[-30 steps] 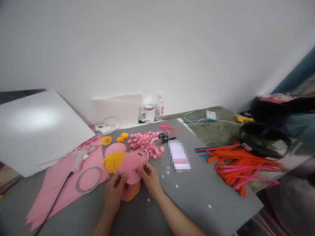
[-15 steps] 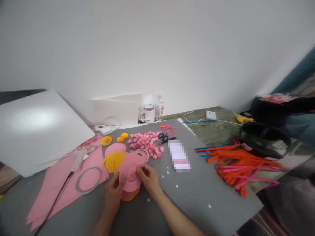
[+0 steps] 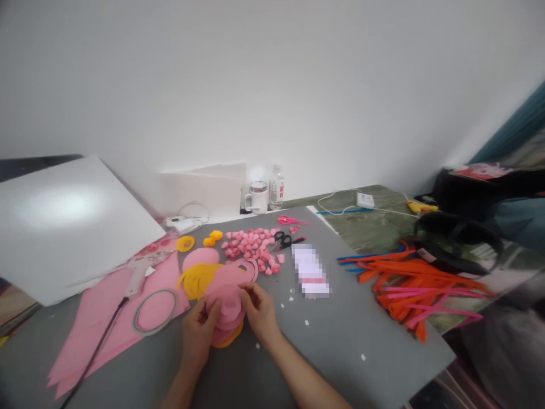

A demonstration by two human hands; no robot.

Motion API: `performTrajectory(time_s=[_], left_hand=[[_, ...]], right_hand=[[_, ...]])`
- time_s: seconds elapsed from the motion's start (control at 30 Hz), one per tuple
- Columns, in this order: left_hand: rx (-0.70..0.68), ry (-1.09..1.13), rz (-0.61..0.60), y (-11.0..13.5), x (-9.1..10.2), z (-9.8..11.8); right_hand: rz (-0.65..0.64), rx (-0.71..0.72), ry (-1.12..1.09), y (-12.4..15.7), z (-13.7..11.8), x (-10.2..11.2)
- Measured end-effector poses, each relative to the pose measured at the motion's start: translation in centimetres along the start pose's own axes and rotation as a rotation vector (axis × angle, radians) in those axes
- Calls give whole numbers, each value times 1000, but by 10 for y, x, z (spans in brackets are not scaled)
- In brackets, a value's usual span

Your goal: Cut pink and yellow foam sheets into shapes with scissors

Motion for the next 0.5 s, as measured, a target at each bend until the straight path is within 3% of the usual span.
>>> performTrajectory(time_s=[0.17,0.27,0.4,0.5], left_hand=[[31,40,32,-1,4,-2],[32,31,80,0,10,1],[32,17,97,3,14,7],[23,14,85,3,13,10]], right_hand=[[35,65,115,8,-1,6],[100,119,185,14,-5,23],[228,187,362,25,-18,67],[355,224,540,33,-29,112]])
Point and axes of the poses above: each hand's wrist, its own y-axis away from the middle knuckle, its own x-axis out of the back of the hand, z = x × y, the point moved 8 cm from there along -y, towards the middle knuckle, and after that the axes turned 14 degrees about -y, right-handed, at the moved point
